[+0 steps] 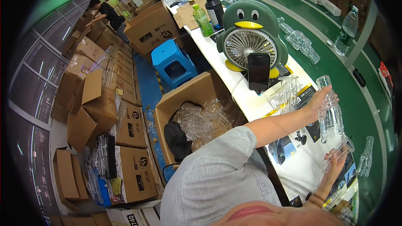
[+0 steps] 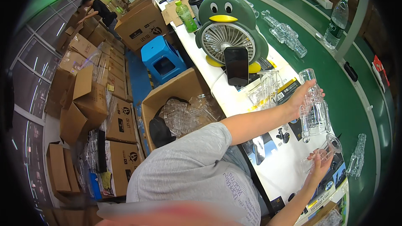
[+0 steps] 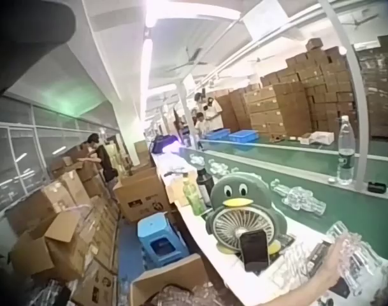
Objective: Assemble clear plastic covers by inserting a black component and applying sealant with a squeeze bottle.
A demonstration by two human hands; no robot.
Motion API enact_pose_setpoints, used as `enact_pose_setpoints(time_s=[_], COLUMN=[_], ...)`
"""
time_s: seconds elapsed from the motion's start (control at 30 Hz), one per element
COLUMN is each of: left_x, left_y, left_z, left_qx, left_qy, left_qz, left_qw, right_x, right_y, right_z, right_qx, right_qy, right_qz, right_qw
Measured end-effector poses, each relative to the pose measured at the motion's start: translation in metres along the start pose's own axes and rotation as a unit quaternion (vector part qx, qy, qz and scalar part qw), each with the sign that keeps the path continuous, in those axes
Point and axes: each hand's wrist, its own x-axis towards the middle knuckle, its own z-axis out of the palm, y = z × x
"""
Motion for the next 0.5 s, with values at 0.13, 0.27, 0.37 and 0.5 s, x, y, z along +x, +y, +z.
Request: enact_pose_setpoints(time_s=[0.13, 0.27, 0.37, 0.5], left_x=[-0.0004, -0.0007, -0.0018, -0.0029], left_y=[0.0019, 0.0001, 0.0011, 0.0021], left_z=[-0.0022, -0.0005, 0.0004, 0.0022], left_qx=[0.000, 0.001, 0.001, 0.005], left_qy=[0.001, 0.002, 0.009, 0.013], left_qz=[0.004, 0.005, 0.005, 0.001], left_qw=[1.000, 1.000, 1.000, 1.000], right_x=[0.0052, 0.0059, 0.0037, 0.0059], right_y=[0.0058, 0.0052, 0.0020, 0.0064], right_z=[-0.0038, -0.0049, 0.0015, -0.0025], right_qx=[0.025, 0.029, 0.014, 0.020], right_qy=[0.003, 0.007, 0.015, 0.017], right_qz=[0.008, 0.010, 0.001, 0.012], right_qw=[1.000, 1.000, 1.000, 1.000])
